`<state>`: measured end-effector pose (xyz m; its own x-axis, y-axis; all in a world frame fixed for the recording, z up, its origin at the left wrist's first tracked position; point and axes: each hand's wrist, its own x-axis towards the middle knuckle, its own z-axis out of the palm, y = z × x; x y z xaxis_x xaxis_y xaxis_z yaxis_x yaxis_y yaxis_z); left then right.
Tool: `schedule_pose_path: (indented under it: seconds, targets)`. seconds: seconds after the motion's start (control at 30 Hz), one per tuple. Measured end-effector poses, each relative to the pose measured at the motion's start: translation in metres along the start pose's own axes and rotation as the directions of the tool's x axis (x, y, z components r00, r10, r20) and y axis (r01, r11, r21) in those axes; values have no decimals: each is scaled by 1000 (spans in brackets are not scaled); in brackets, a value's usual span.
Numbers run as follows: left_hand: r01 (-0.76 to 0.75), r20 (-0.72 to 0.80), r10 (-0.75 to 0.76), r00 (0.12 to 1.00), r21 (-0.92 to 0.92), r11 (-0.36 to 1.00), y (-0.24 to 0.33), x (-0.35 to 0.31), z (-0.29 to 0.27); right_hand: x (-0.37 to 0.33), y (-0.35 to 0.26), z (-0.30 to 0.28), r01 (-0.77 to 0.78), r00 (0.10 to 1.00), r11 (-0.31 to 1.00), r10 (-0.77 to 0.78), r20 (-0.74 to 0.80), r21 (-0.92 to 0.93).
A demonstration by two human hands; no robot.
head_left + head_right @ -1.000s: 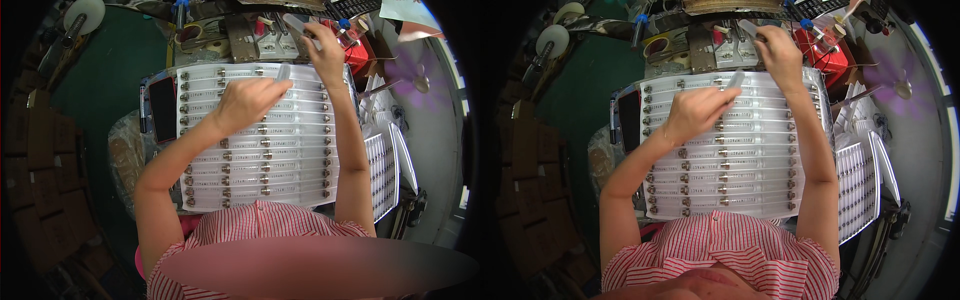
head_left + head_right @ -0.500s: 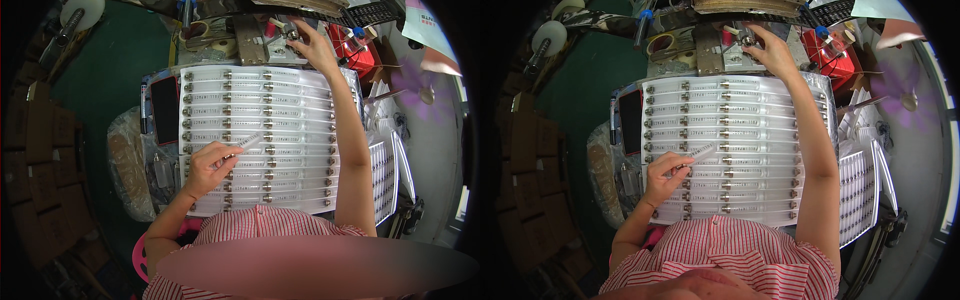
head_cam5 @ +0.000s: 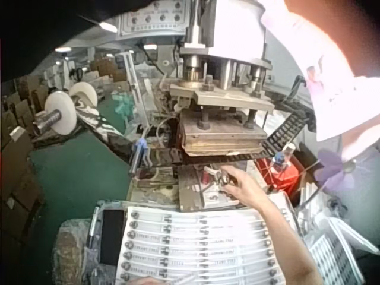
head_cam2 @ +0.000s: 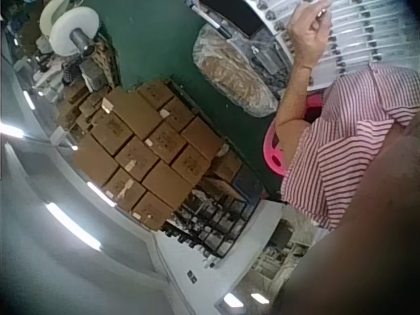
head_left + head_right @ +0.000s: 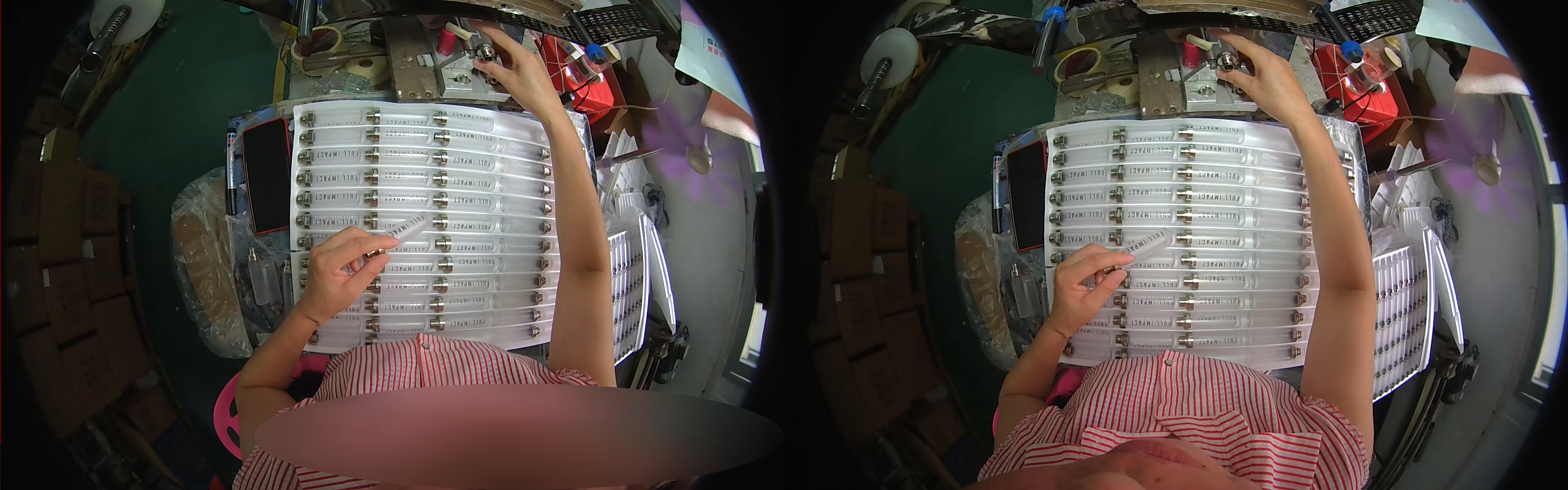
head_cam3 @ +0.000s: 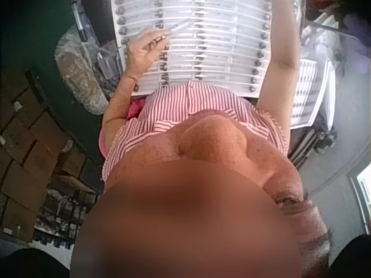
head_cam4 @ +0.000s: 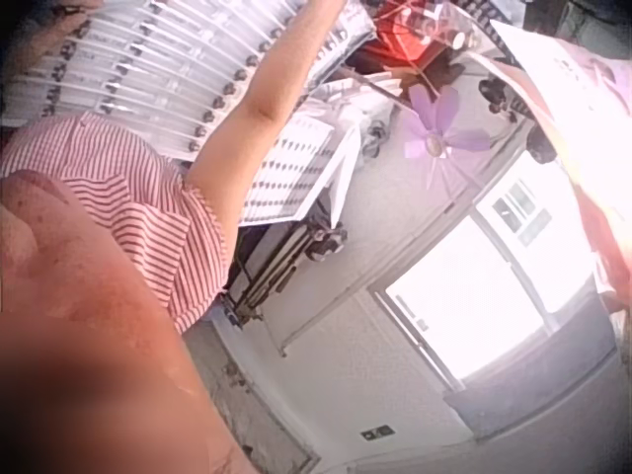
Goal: The recorder is placing small glass tube components into a multi-row testing or storage rack.
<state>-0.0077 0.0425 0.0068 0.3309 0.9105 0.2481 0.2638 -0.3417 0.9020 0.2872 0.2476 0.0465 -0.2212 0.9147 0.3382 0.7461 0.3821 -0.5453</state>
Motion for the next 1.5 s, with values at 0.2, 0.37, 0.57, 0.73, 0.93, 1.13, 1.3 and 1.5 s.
schedule_pose_path:
  seconds: [0.2, 0.37, 0.57, 0.73, 0.93, 1.13, 1.3, 1.5]
  targets:
    - [2, 4, -2, 1000, -3, 1000, 0, 0, 0, -1, -3, 0, -6, 1000, 1000, 6, -10, -20]
    - [11, 6, -11, 1000, -7, 1000, 0, -1, 1, -1, -2, -2, -42, 999, 999, 42, 22, -30]
    - [13, 20, -12, 1000, -39, 999, 4, 3, -3, -5, 11, -3, 19, 999, 998, -21, -44, -54]
    - [141, 73, -145, 987, 57, 988, 28, -5, -6, -60, 26, -43, 38, 993, 975, -62, -99, -220]
    - [-193, 420, 154, 894, 50, 980, 43, -31, 40, -126, 30, -52, -60, 983, 949, 109, 146, -309]
    - [-660, 527, 499, 687, 167, 732, 32, -49, 78, -128, 39, -42, 76, 978, 888, 21, 205, -454]
    - [-747, 584, 503, 637, 308, 589, 39, -49, 67, -123, 35, -48, 188, 974, 883, -109, 201, -430]
    - [-503, 291, 414, 862, 587, 635, 30, 20, -14, -125, 36, -69, -189, 978, 982, 191, -86, 27]
